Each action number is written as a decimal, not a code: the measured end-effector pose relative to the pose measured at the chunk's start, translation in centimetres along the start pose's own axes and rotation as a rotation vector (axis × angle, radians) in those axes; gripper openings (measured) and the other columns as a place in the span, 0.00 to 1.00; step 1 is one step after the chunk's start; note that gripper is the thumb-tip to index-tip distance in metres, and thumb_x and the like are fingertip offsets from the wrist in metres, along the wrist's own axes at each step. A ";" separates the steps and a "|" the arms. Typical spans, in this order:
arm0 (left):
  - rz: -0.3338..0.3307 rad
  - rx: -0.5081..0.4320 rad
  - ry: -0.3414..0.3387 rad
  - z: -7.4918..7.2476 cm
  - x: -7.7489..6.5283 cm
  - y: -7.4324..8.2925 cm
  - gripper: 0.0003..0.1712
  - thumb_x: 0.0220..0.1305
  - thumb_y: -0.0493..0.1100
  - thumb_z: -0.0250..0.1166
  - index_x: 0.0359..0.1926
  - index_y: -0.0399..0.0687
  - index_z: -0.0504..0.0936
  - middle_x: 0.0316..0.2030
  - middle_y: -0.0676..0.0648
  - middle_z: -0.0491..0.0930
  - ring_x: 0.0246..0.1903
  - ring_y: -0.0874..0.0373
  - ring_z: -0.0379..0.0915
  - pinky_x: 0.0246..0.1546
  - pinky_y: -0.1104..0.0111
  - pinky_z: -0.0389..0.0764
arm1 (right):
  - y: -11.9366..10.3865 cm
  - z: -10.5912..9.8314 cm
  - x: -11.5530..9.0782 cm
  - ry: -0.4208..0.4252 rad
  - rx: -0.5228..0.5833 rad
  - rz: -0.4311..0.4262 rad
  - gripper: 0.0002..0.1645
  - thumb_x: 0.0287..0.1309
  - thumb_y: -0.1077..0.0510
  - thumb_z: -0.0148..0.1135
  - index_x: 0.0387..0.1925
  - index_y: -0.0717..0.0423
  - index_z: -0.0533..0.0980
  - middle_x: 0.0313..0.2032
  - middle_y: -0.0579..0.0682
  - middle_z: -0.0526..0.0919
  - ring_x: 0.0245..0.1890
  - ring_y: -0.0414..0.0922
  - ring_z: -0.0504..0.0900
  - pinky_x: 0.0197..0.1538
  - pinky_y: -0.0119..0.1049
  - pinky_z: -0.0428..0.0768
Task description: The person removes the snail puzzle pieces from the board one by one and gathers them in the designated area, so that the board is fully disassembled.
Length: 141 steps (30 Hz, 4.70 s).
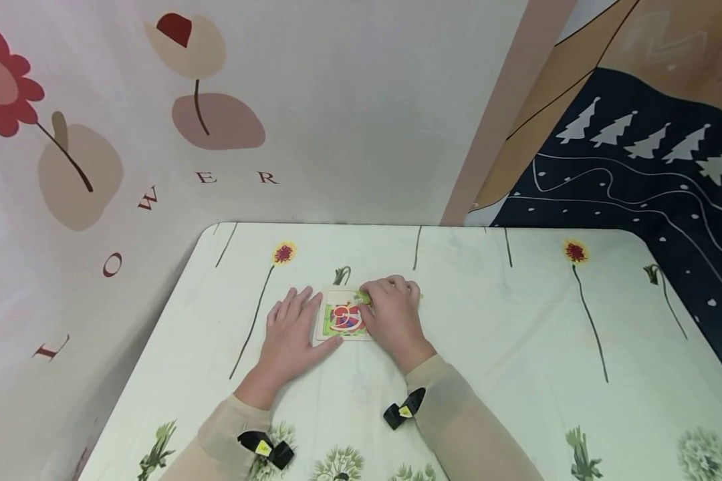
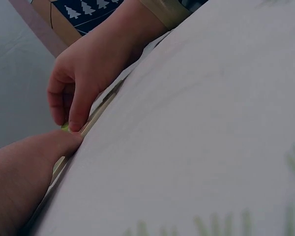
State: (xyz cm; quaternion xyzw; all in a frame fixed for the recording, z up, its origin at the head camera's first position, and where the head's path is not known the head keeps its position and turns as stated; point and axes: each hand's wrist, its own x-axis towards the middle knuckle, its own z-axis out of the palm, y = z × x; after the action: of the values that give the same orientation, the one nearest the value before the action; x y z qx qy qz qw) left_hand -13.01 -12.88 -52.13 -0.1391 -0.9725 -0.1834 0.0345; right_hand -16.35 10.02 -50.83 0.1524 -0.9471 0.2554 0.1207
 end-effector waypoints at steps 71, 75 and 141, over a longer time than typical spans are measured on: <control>-0.017 0.008 -0.015 0.3 0.0 -0.2 0.59 0.62 0.77 0.65 0.82 0.46 0.64 0.81 0.40 0.57 0.82 0.37 0.43 0.76 0.38 0.48 | 10.1 -5.7 -4.6 0.182 0.053 0.119 0.23 0.51 0.57 0.86 0.49 0.57 0.89 0.45 0.57 0.92 0.61 0.63 0.83 0.65 0.66 0.74; -0.014 0.007 -0.014 0.2 0.1 -0.1 0.59 0.62 0.77 0.65 0.82 0.45 0.64 0.81 0.40 0.57 0.82 0.37 0.43 0.76 0.38 0.49 | 10.1 -5.6 -4.5 0.175 0.079 0.132 0.23 0.52 0.58 0.86 0.50 0.57 0.89 0.46 0.56 0.91 0.61 0.62 0.81 0.65 0.66 0.73; -0.002 -0.011 -0.001 0.6 -0.1 0.0 0.57 0.62 0.76 0.65 0.80 0.45 0.66 0.80 0.38 0.59 0.81 0.34 0.46 0.75 0.36 0.50 | -1.4 1.6 -1.4 0.075 0.117 -0.096 0.06 0.69 0.53 0.73 0.45 0.45 0.90 0.42 0.42 0.86 0.50 0.50 0.75 0.57 0.56 0.68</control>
State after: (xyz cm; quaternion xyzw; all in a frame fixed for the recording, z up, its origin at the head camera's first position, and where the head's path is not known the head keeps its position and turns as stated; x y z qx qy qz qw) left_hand -12.96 -12.63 -52.70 -0.1384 -0.9717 -0.1886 0.0329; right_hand -14.82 8.40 -52.00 0.1948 -0.9169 0.3098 0.1590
